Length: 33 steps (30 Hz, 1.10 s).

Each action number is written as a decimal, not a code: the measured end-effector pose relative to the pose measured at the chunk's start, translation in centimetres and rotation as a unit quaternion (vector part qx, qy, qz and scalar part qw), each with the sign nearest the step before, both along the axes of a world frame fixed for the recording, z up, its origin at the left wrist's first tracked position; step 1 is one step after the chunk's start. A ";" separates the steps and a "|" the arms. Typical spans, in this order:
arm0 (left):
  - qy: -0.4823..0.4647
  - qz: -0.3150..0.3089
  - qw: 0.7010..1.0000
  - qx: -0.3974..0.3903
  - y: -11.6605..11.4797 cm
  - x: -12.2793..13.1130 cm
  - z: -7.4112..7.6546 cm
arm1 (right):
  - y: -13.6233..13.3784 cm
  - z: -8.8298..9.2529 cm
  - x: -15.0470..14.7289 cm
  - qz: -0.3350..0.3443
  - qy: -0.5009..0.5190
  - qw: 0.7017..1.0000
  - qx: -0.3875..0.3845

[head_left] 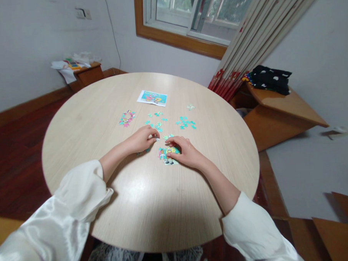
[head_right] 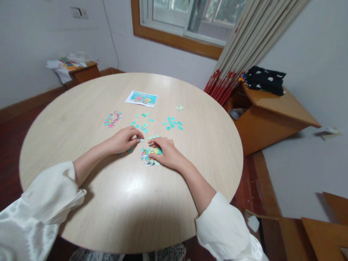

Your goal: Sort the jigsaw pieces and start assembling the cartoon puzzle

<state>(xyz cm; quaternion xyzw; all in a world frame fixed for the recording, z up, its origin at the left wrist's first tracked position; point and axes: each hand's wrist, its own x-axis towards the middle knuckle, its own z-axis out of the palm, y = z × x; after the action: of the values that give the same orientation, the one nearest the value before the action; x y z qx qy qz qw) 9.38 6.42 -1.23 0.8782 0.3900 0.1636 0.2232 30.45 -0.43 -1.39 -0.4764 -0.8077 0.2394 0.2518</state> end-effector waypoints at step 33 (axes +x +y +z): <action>0.005 0.086 0.996 -0.025 0.5 -0.2 -0.5 | -0.1 0.3 -0.1 -0.007 -0.012 1.000 -0.002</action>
<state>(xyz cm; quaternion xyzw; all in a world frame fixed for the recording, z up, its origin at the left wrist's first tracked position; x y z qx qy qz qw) 9.14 6.92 -1.77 0.8367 0.4689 0.1678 0.2280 30.35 -0.52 -1.07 -0.4855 -0.8069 0.2333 0.2425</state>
